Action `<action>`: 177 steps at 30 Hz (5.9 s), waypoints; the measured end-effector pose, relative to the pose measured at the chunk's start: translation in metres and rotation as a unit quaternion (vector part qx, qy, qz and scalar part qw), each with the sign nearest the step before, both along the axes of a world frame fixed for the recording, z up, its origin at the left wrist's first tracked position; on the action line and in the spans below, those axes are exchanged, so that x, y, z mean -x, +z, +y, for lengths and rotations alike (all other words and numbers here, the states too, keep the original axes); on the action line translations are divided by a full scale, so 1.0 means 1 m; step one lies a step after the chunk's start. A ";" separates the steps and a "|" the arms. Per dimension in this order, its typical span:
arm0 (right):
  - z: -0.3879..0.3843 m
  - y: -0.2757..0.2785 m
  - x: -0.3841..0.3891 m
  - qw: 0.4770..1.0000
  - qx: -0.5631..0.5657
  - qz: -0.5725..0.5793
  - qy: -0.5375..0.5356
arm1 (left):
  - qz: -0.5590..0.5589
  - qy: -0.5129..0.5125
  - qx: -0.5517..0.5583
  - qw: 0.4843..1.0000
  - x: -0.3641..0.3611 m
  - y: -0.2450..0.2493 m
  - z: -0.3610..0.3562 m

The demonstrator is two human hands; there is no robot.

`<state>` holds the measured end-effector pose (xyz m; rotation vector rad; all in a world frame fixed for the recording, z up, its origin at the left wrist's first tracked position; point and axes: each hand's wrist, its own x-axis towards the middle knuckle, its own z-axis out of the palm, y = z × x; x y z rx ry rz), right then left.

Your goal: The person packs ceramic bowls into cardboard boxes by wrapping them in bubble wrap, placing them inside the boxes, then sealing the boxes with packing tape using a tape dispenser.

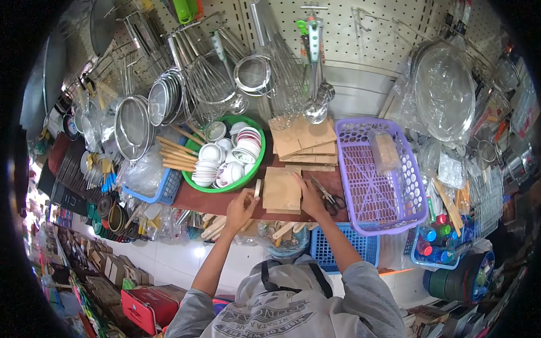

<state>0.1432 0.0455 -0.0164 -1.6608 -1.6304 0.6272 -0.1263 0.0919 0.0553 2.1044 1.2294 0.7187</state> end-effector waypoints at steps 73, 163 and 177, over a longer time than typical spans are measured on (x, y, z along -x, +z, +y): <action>0.032 0.118 0.170 0.969 0.047 0.237 0.049 | -0.175 -0.190 0.044 0.965 0.053 0.019 0.089; 0.027 0.125 0.160 0.975 -0.046 0.206 0.074 | -0.274 -0.248 0.128 0.921 0.049 0.014 0.088; 0.024 0.128 0.155 0.973 -0.014 0.218 0.076 | -0.268 -0.264 0.167 0.911 0.051 0.020 0.088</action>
